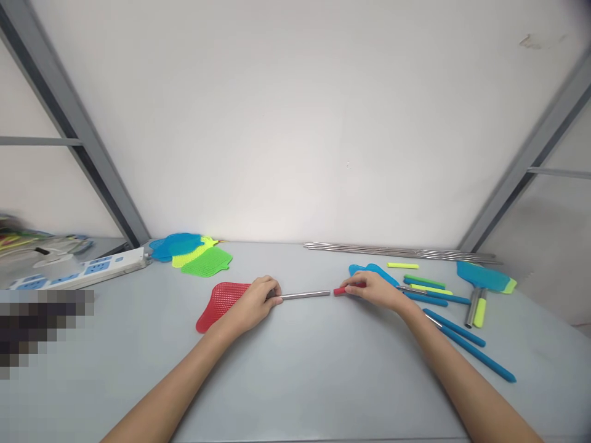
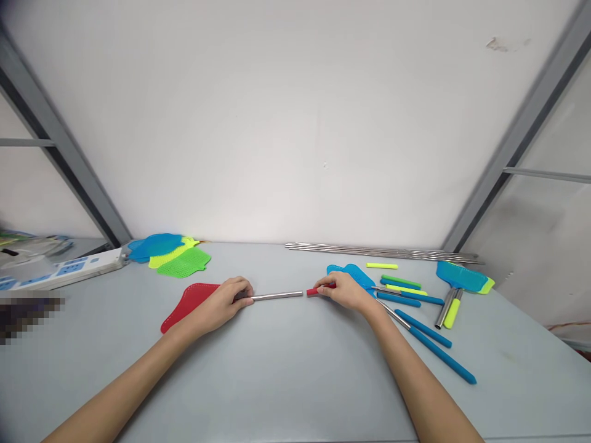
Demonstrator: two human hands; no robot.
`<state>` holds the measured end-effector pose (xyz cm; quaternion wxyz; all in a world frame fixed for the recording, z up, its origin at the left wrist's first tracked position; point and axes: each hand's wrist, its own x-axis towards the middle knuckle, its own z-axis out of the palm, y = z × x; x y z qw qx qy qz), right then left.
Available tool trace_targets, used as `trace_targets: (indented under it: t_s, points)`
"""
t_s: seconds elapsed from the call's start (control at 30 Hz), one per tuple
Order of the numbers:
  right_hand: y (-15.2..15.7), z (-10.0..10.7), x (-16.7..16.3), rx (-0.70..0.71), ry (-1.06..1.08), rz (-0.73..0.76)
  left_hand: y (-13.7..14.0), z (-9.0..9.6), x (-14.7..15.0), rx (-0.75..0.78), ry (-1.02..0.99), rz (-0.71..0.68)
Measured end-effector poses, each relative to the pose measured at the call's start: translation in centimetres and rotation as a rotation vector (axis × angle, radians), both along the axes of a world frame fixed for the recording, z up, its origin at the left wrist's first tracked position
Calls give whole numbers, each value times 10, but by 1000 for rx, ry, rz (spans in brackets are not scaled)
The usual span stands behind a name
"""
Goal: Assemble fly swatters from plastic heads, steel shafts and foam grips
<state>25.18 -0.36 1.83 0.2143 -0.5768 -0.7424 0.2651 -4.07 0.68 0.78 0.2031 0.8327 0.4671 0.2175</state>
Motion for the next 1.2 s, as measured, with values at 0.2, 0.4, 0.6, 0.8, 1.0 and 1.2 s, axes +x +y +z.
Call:
trace_targets:
  t_s: [0.2, 0.4, 0.6, 0.8, 1.0, 1.2]
  points:
    - [-2, -1, -7, -13, 49, 8, 0, -1, 0, -4, -4, -22]
    - [-1, 2, -4, -27, 84, 27, 0, -1, -1, -30, -19, -16]
    - [-1, 8, -1, -45, 84, 19, -2, 2, 1, -28, -33, 3]
    - [1, 7, 2, -79, 103, 2, -7, 8, 3, -27, -9, 6]
    - [5, 2, 6, -61, 101, 11, -7, 7, 6, -48, -9, 0]
    - [7, 2, 9, -14, 93, -1, -9, 10, 7, -55, -16, 18]
